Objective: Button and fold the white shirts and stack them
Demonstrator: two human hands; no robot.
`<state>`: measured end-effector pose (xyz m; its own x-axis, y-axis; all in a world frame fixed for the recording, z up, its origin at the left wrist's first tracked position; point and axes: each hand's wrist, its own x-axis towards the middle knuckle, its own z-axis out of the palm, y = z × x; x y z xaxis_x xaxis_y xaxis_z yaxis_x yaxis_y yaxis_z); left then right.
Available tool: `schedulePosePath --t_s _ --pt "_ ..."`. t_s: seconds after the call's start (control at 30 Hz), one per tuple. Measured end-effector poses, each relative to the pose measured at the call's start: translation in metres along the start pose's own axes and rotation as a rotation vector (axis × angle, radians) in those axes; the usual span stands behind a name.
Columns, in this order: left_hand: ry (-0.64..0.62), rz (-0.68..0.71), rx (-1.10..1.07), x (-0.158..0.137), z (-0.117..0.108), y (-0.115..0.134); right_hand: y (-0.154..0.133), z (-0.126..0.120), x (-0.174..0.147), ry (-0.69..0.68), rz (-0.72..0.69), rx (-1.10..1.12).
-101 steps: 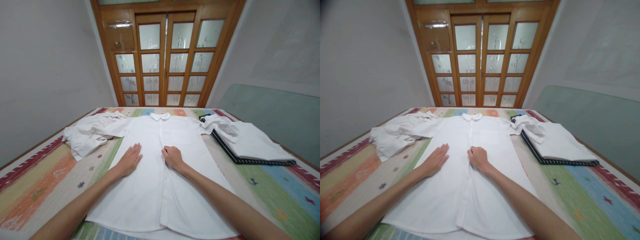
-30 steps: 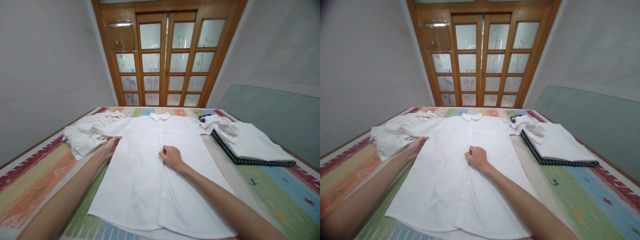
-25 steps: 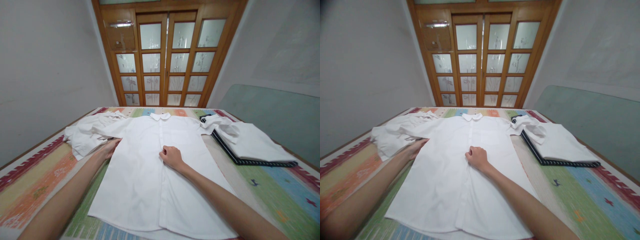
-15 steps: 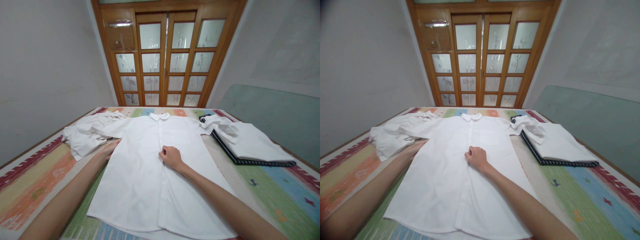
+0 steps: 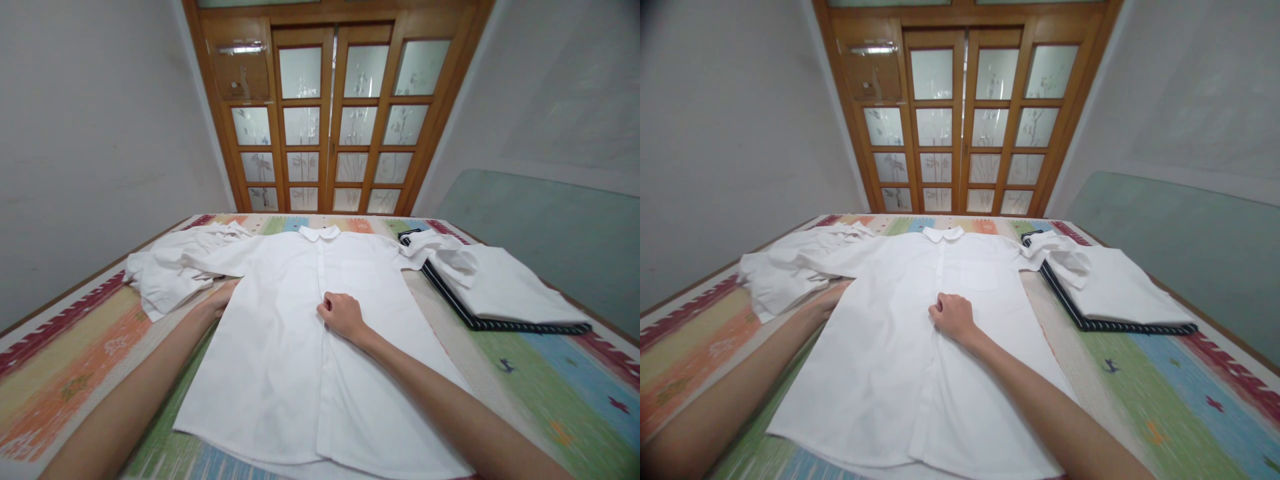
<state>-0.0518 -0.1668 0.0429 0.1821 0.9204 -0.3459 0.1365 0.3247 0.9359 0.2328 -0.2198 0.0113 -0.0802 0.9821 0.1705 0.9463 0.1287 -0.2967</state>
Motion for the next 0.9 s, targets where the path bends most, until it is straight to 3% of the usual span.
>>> schedulePosePath --t_s 0.37,0.67,0.73,0.9 --pt "-0.053 -0.021 0.102 0.003 -0.015 -0.012 0.000 0.000 0.000 -0.019 -0.005 -0.016" --pt "-0.021 -0.083 -0.037 0.005 -0.014 -0.011 0.001 0.002 0.001 -0.017 -0.007 -0.016" --pt "0.018 -0.072 0.018 0.003 -0.008 -0.007 0.001 0.001 0.001 -0.017 -0.005 -0.018" --pt "0.276 -0.072 0.318 0.005 0.010 0.002 -0.001 -0.001 0.000 -0.023 -0.004 -0.022"
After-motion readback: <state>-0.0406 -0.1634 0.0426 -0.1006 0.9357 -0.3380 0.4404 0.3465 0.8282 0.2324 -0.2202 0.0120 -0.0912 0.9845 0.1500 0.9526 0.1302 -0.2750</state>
